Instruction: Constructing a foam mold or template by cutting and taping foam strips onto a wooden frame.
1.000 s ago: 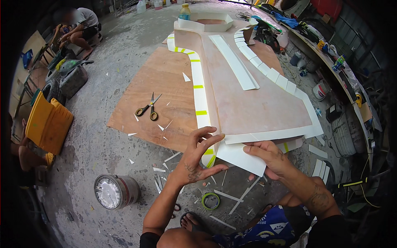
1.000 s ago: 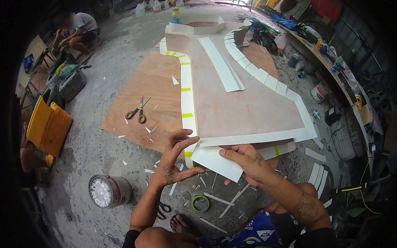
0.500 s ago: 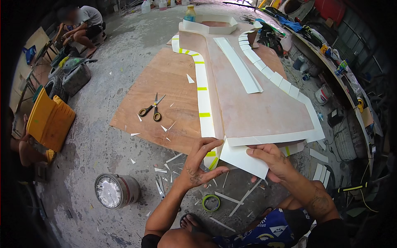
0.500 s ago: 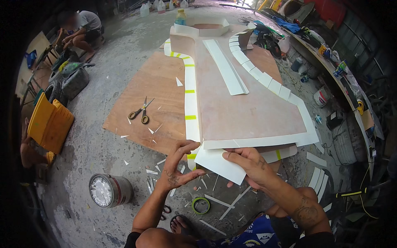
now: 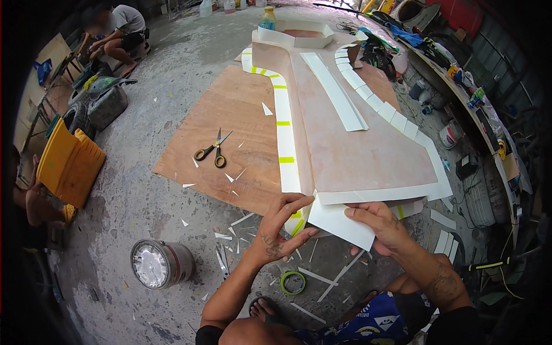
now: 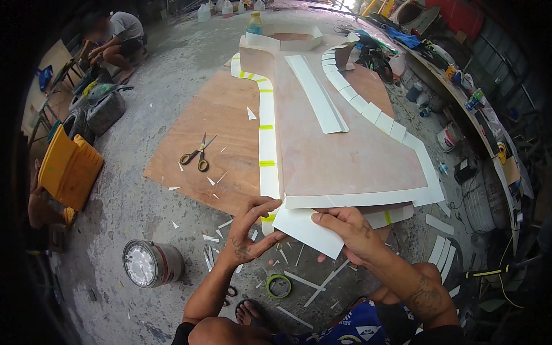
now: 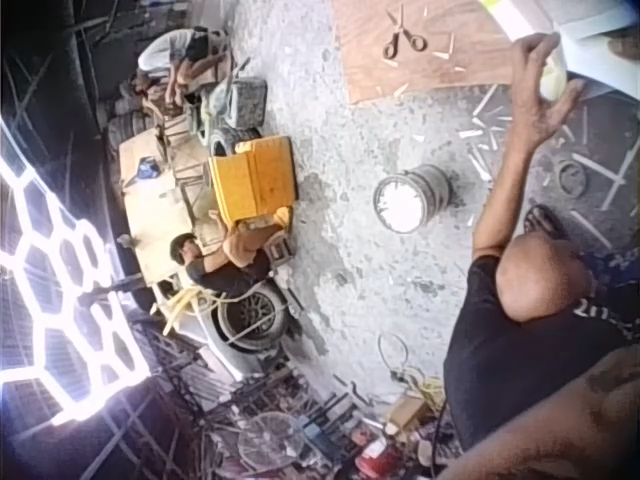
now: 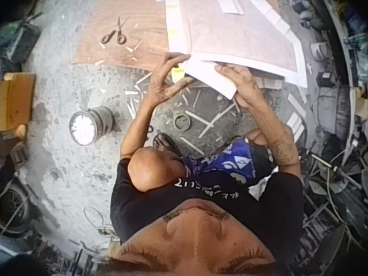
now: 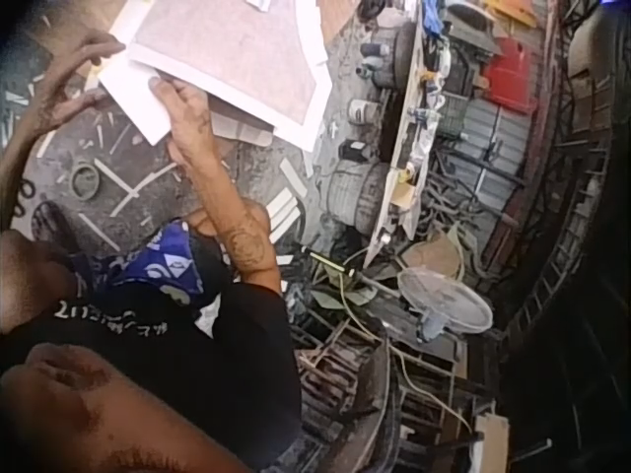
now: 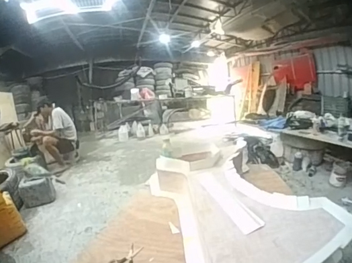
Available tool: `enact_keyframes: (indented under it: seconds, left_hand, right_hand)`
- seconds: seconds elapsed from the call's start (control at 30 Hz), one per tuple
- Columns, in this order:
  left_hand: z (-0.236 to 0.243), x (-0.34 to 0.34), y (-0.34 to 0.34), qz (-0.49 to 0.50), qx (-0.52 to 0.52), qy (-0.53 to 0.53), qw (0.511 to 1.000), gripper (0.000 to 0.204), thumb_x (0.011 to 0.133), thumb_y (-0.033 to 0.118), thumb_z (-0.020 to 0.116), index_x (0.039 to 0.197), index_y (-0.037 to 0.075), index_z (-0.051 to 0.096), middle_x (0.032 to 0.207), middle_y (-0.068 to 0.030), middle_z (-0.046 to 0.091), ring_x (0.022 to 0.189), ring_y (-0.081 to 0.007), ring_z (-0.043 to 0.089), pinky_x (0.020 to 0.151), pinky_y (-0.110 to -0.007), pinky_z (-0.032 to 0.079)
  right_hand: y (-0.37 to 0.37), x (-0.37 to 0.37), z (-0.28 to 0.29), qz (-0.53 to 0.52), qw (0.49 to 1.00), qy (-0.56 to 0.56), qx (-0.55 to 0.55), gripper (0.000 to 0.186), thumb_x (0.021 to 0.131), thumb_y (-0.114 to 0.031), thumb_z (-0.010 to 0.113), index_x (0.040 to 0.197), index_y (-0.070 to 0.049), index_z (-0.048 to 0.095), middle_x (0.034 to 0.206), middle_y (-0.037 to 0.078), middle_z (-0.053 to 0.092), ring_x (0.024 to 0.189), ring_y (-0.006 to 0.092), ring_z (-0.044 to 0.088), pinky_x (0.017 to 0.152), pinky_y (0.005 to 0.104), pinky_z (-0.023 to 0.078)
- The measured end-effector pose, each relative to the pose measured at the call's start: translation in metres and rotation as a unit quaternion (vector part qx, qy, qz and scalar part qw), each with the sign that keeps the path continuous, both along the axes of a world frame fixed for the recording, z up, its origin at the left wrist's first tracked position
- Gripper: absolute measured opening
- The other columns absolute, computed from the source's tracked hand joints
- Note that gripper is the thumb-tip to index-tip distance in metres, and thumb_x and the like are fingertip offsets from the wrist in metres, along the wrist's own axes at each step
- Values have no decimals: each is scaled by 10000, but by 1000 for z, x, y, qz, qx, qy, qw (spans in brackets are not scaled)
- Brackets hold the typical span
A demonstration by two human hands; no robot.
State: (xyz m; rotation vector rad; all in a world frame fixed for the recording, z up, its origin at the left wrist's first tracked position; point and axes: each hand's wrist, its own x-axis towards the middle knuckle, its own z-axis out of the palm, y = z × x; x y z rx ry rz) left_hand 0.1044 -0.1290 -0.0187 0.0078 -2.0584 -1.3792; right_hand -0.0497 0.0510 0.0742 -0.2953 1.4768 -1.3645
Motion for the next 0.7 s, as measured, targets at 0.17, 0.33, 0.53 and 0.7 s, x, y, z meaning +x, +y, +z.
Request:
enact_keyframes:
  seconds: [0.17, 0.33, 0.53, 0.7]
  left_hand:
    - [4, 2, -2, -4, -3, -2, 1000, 640, 784, 205, 843, 1339, 44, 569, 1254, -169, 556, 1162, -310, 572, 978, -396, 467]
    - [7, -3, -4, 22, -35, 26, 999, 700, 724, 258, 886, 1309, 16, 589, 1249, -173, 570, 1095, -266, 593, 851, -359, 512]
    - [-2, -1, -6, 54, -44, 69, 995, 623, 703, 247, 906, 1214, 7, 643, 1118, -165, 651, 996, -259, 638, 834, -343, 522]
    - [3, 0, -3, 55, 11, 77, 995, 359, 750, 132, 853, 1053, 1, 710, 1032, -162, 706, 929, -247, 688, 816, -332, 534]
  right_hand:
    - [2, -2, -2, 5, 1000, -3, -5, 378, 960, -207, 618, 1224, 60, 573, 948, 138, 658, 735, 178, 679, 475, 358, 608]
    - [1, -3, -2, 1, 1000, -4, 0, 378, 959, -215, 625, 1230, 44, 578, 959, 138, 659, 758, 180, 680, 478, 359, 610]
    - [0, -2, -1, -3, 1000, 8, 5, 388, 958, -222, 628, 1230, 50, 578, 958, 139, 661, 760, 180, 680, 482, 359, 613]
    - [1, -2, -1, 9, 1000, 1, -11, 394, 970, -222, 631, 1208, 88, 582, 966, 140, 661, 760, 162, 678, 488, 323, 607]
